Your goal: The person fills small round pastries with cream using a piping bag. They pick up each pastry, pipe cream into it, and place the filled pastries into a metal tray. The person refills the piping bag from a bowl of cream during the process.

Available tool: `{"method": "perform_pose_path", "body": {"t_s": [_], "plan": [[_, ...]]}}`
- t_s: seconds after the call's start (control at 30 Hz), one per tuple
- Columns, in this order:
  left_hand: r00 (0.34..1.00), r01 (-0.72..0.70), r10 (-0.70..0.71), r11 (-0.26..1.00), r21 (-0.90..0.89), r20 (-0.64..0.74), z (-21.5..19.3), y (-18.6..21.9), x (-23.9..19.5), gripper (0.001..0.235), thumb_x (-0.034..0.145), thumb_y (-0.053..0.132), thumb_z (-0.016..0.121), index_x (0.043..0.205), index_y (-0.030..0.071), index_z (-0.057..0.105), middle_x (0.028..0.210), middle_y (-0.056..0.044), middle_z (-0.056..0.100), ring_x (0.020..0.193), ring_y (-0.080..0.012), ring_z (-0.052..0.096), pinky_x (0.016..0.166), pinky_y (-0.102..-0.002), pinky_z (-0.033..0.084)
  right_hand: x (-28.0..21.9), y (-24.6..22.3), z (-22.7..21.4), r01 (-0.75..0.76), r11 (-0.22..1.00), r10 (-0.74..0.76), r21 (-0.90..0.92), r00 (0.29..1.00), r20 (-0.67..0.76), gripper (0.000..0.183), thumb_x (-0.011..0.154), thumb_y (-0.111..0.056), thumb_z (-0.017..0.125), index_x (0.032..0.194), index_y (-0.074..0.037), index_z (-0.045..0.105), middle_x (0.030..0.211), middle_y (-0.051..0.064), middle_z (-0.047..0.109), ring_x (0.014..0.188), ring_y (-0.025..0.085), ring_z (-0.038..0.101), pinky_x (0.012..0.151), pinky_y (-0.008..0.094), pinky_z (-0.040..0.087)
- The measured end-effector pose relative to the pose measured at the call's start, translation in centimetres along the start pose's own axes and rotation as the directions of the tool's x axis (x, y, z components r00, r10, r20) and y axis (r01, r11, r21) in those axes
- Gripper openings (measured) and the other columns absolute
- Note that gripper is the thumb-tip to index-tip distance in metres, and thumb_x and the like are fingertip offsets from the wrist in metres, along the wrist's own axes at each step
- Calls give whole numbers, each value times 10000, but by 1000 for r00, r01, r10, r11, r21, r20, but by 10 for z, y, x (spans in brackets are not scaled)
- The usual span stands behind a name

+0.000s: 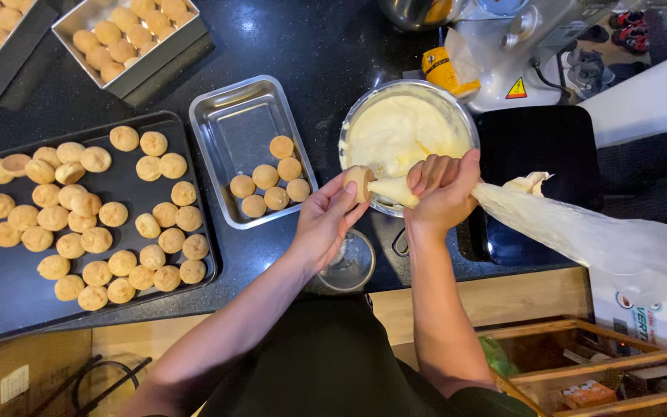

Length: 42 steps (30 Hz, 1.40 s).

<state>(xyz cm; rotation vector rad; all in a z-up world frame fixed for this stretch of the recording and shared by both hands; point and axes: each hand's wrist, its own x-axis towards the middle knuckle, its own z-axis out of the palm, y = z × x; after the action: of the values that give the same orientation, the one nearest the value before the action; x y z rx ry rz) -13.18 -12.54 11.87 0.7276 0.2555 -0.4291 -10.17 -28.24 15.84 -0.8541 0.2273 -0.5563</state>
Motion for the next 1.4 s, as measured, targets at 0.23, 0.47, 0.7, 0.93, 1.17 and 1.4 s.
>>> {"method": "perform_pose_path", "body": {"t_s": [0.23, 0.47, 0.7, 0.93, 1.17, 1.4], "plan": [[1000, 25, -25, 999, 29, -11, 5, -5, 8, 423, 1042, 178, 584, 1429, 9, 557, 1328, -88, 651, 1150, -143, 646, 1037, -317, 540, 8, 0, -9, 5, 1000, -4, 31, 999, -46, 614, 1103, -390, 469, 570, -182, 247, 474, 9, 249, 421, 153, 235, 469, 322, 309], [999, 41, -41, 998, 51, -1, 10, -11, 17, 404, 1038, 172, 580, 1405, 3, 568, 1295, -80, 664, 1119, -133, 665, 1001, -309, 570, 18, -1, -22, 6, 998, 0, 55, 993, -120, 596, 1095, -379, 479, 577, -183, 260, 476, 3, 248, 415, 148, 228, 455, 323, 291], [997, 76, -79, 988, 134, 17, 11, -14, 21, 413, 1055, 240, 583, 1393, 4, 604, 1272, -75, 675, 1118, -102, 657, 1018, -295, 552, 28, -6, -34, 32, 990, -6, 138, 984, -181, 585, 1088, -377, 522, 602, -176, 264, 493, 16, 268, 435, 159, 279, 501, 347, 361], [998, 27, -8, 953, 301, -65, 18, -16, 24, 425, 993, 214, 655, 1389, 69, 600, 1241, -69, 694, 1088, -99, 660, 965, -272, 545, 30, -7, -36, -33, 987, 80, 158, 950, -300, 563, 1049, -387, 546, 610, -168, 271, 496, 27, 294, 459, 190, 372, 549, 406, 477], [999, 40, -37, 982, 185, -23, 1, -5, 25, 406, 974, 188, 669, 1360, 75, 616, 1254, -73, 690, 1144, -147, 674, 1032, -308, 564, 35, -2, -49, -45, 972, 123, 229, 932, -340, 545, 1043, -366, 525, 605, -170, 268, 508, 26, 300, 482, 194, 391, 596, 417, 486], [990, 27, -12, 994, 102, -141, -54, 18, 44, 330, 988, 171, 659, 1304, 73, 651, 1243, -71, 703, 1140, -173, 675, 1000, -333, 574, 41, -2, -76, -16, 967, 102, 255, 940, -326, 541, 1047, -362, 527, 614, -178, 260, 507, 14, 287, 475, 178, 362, 587, 390, 442]]}}
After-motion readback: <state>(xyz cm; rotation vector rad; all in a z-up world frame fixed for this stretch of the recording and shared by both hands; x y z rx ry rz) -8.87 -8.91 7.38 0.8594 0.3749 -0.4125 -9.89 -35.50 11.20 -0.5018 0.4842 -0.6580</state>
